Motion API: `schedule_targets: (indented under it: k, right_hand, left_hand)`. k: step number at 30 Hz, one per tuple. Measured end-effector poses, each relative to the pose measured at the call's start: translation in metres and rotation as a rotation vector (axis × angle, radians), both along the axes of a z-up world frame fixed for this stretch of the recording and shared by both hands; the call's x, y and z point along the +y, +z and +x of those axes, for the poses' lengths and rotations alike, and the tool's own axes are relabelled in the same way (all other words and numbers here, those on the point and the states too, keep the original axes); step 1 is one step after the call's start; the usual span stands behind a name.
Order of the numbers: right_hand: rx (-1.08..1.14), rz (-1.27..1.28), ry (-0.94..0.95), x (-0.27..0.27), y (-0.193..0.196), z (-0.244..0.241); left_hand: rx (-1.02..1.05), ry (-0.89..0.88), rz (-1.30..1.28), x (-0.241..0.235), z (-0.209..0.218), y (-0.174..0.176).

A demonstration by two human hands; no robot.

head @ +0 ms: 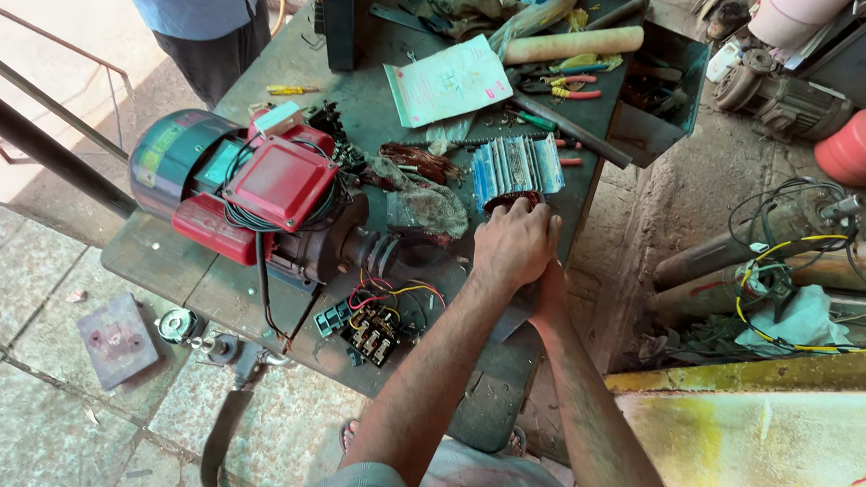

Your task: The person repeatedly handles a small electrical component on a workbench, rotating and inspecting it by hand. They then pick up a black plastic housing containing contacts and manipulate it with both hands. The workbench contains a motor, wires, and various tools.

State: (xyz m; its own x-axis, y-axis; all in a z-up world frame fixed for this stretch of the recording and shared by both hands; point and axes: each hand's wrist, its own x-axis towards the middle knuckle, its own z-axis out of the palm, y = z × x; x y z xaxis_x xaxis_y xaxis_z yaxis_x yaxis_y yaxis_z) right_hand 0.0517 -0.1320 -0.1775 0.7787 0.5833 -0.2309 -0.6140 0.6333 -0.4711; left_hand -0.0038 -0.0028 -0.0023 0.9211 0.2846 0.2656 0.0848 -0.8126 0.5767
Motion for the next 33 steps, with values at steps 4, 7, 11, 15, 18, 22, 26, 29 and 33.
schedule_targets:
  k: [4, 7, 11, 15, 18, 22, 26, 29, 33]
  right_hand:
    - [-0.705, -0.473, 0.002, 0.008, 0.008, 0.002]
    - [-0.068, -0.119, -0.01, 0.0, -0.006, 0.0]
    - [-0.255, -0.141, 0.053, 0.005, -0.018, 0.011]
    - [-0.172, -0.234, -0.113, 0.006, -0.015, 0.003]
    - [-0.072, 0.064, 0.021, 0.013, 0.005, -0.006]
    - [-1.487, -1.367, -0.268, 0.017, 0.032, -0.013]
    - [-1.433, -1.332, -0.324, 0.015, 0.031, -0.021]
    - [-1.543, -1.319, -0.351, 0.021, 0.029, -0.011]
    - [-1.256, -1.34, -0.277, 0.009, 0.019, -0.017]
  left_hand:
    - [-0.04, 0.008, -0.003, 0.007, 0.003, 0.005]
    - [0.011, 0.002, -0.003, 0.001, -0.002, -0.002]
    - [-0.003, 0.013, -0.019, 0.006, -0.001, 0.002]
    - [-0.082, 0.016, -0.031, 0.006, -0.006, -0.001]
    - [0.0, 0.011, -0.043, 0.01, -0.008, 0.001]
    - [-0.036, 0.015, -0.039, 0.016, -0.006, 0.007]
    - [-0.02, 0.014, -0.024, 0.011, -0.01, 0.003]
    - [-0.072, -0.004, -0.012, 0.015, -0.007, 0.006]
    - [-0.032, 0.009, -0.02, 0.008, -0.008, 0.0]
